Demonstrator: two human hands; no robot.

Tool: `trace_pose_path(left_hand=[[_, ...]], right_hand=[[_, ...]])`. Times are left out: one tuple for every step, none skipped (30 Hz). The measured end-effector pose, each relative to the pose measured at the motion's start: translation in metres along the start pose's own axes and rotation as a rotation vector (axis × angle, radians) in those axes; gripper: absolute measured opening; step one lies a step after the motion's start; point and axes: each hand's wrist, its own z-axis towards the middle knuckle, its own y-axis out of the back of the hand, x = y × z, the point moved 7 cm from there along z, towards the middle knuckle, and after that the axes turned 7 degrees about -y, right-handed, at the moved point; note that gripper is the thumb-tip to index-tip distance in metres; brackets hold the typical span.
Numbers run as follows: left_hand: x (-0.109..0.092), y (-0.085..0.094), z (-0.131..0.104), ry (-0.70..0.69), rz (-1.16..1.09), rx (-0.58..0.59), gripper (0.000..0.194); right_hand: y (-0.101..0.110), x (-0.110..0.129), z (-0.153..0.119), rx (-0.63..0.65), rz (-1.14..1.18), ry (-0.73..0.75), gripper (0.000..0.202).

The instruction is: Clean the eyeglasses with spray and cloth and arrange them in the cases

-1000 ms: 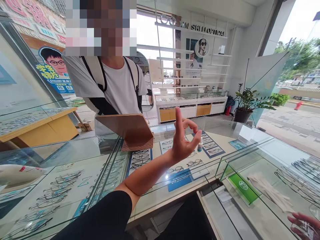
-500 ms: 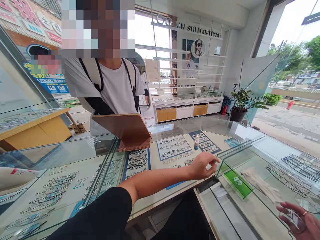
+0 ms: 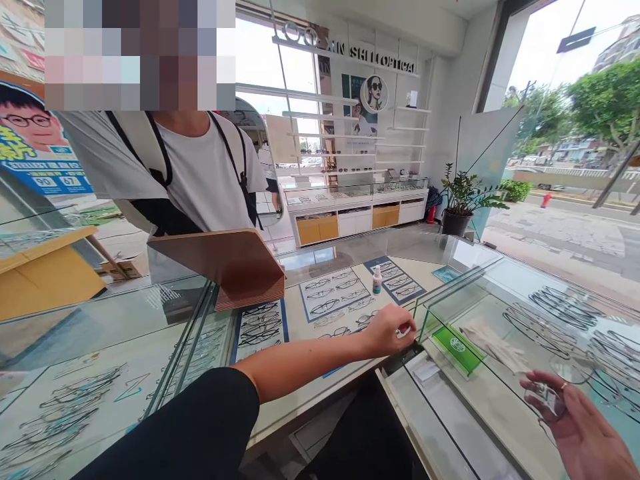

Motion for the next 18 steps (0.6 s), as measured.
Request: trace_pose_path(left_hand=[[-0.001, -0.001, -0.001, 0.011, -0.013, 0.004, 0.004], [-0.002, -0.001, -0.002, 0.021, -0.029, 0.006, 0.005], [-0.003, -0.001, -0.002, 0.030, -0.046, 0.007, 0.005], [-0.004, -0.001, -0.003, 0.039, -0.065, 0.008, 0.005], [-0.005, -0.001, -0.004, 0.048, -0.082, 0.010, 0.005], [-0.007, -0.001, -0.004, 0.058, -0.095, 0.011, 0.004], [-0.008, -0.001, -0.005, 0.063, -0.106, 0.016, 0.004], [-0.010, -0.002, -0.006, 0.058, -0.118, 0.022, 0.004], [-0.013, -0.002, -0.006, 0.045, -0.131, 0.027, 0.006], [-0.016, -0.002, -0.007, 0.030, -0.146, 0.029, 0.008], [-0.019, -0.002, -0.008, 0.015, -0.162, 0.030, 0.011], [-0.022, -0.001, -0.007, 0.003, -0.178, 0.030, 0.013], [-0.025, 0.000, -0.007, -0.005, -0.189, 0.032, 0.015], [-0.027, 0.001, -0.005, -0.008, -0.194, 0.037, 0.016], [-0.028, 0.002, -0.002, -0.008, -0.194, 0.046, 0.016], [-0.028, 0.002, 0.002, -0.007, -0.189, 0.062, 0.016], [-0.028, 0.002, 0.008, -0.003, -0.181, 0.078, 0.014], [-0.026, 0.002, 0.015, 0.003, -0.171, 0.099, 0.013]], right_hand=[[-0.002, 0.003, -0.004, -0.025, 0.008, -0.014, 0.034], [-0.005, 0.006, -0.007, -0.043, 0.014, -0.026, 0.035], [-0.008, 0.009, -0.010, -0.054, 0.018, -0.034, 0.036], [-0.011, 0.012, -0.013, -0.056, 0.017, -0.038, 0.038], [-0.014, 0.015, -0.016, -0.054, 0.012, -0.039, 0.040], [-0.017, 0.018, -0.019, -0.057, 0.004, -0.037, 0.042], [-0.019, 0.021, -0.022, -0.065, -0.005, -0.031, 0.043], [-0.020, 0.023, -0.024, -0.073, -0.014, -0.020, 0.042], [-0.022, 0.026, -0.026, -0.080, -0.022, -0.008, 0.041], [-0.024, 0.028, -0.027, -0.084, -0.026, 0.005, 0.041], [-0.025, 0.029, -0.028, -0.086, -0.025, 0.018, 0.040], [-0.026, 0.031, -0.029, -0.084, -0.020, 0.029, 0.039], [-0.027, 0.031, -0.029, -0.076, -0.010, 0.039, 0.040], [-0.028, 0.032, -0.029, -0.066, 0.004, 0.050, 0.041], [-0.028, 0.032, -0.029, -0.051, 0.016, 0.063, 0.043], [-0.029, 0.033, -0.028, -0.032, 0.034, 0.078, 0.046], [-0.030, 0.033, -0.027, -0.009, 0.051, 0.091, 0.047], [-0.030, 0.032, -0.027, 0.004, 0.064, 0.103, 0.048]])
